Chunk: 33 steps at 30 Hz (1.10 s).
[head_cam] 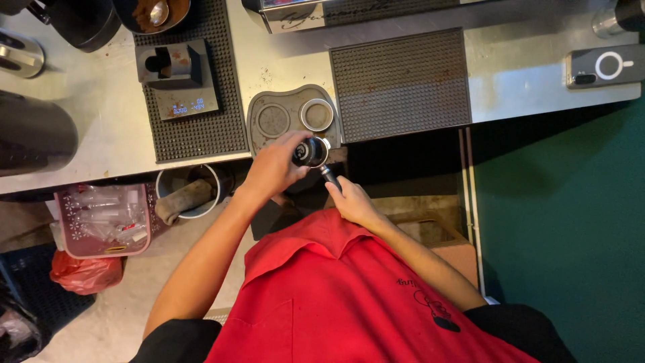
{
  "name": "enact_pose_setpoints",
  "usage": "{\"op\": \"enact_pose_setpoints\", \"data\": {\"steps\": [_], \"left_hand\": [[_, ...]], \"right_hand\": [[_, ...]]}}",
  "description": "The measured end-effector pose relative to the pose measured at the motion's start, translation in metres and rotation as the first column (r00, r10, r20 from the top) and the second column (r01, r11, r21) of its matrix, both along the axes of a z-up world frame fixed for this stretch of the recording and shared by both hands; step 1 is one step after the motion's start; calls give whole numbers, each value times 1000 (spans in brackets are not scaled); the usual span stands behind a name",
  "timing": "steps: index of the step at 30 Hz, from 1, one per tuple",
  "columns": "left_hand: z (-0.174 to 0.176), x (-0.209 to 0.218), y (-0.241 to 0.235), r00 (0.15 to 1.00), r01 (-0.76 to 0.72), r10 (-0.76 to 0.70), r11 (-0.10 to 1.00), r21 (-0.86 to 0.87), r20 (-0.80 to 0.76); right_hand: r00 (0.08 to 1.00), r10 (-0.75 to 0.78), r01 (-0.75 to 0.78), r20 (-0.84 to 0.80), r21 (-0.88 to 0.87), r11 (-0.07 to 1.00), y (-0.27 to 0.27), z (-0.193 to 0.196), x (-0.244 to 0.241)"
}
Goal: The person prepares espresso by scooping coffee grounds into a portafilter, tamping the grounds, and inserting the portafilter into an espresso machine. The process is repeated multiple times, involving weighing the grounds and cleaning the portafilter between uses.
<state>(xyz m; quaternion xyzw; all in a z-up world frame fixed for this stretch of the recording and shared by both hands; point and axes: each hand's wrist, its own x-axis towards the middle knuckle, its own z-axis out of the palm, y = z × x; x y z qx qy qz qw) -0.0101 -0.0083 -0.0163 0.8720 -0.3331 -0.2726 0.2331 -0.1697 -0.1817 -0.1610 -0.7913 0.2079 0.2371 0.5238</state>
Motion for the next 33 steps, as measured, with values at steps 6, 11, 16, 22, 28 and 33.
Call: {"op": "enact_pose_setpoints", "data": {"steps": [6,11,16,22,28,33], "left_hand": [[-1,-3,-37,942,101,-223,901,423,252],[11,-7,-39,867,293,-386,906,305,315],[21,-3,-40,902,131,-272,912,389,335],[-5,0,-27,753,442,-500,866,236,428],[2,5,-17,977,186,-204,959,214,68],[-21,44,17,956,-62,25,991,119,294]], "right_hand": [[998,48,-48,-32,-15,999,-7,-14,1],[999,37,-37,-38,4,999,-3,35,5],[998,42,-41,-42,15,999,-4,36,4],[997,50,-49,-50,20,999,-5,49,10],[997,46,-45,-63,19,999,-5,49,9],[995,32,-27,-93,60,998,-6,68,12]]}}
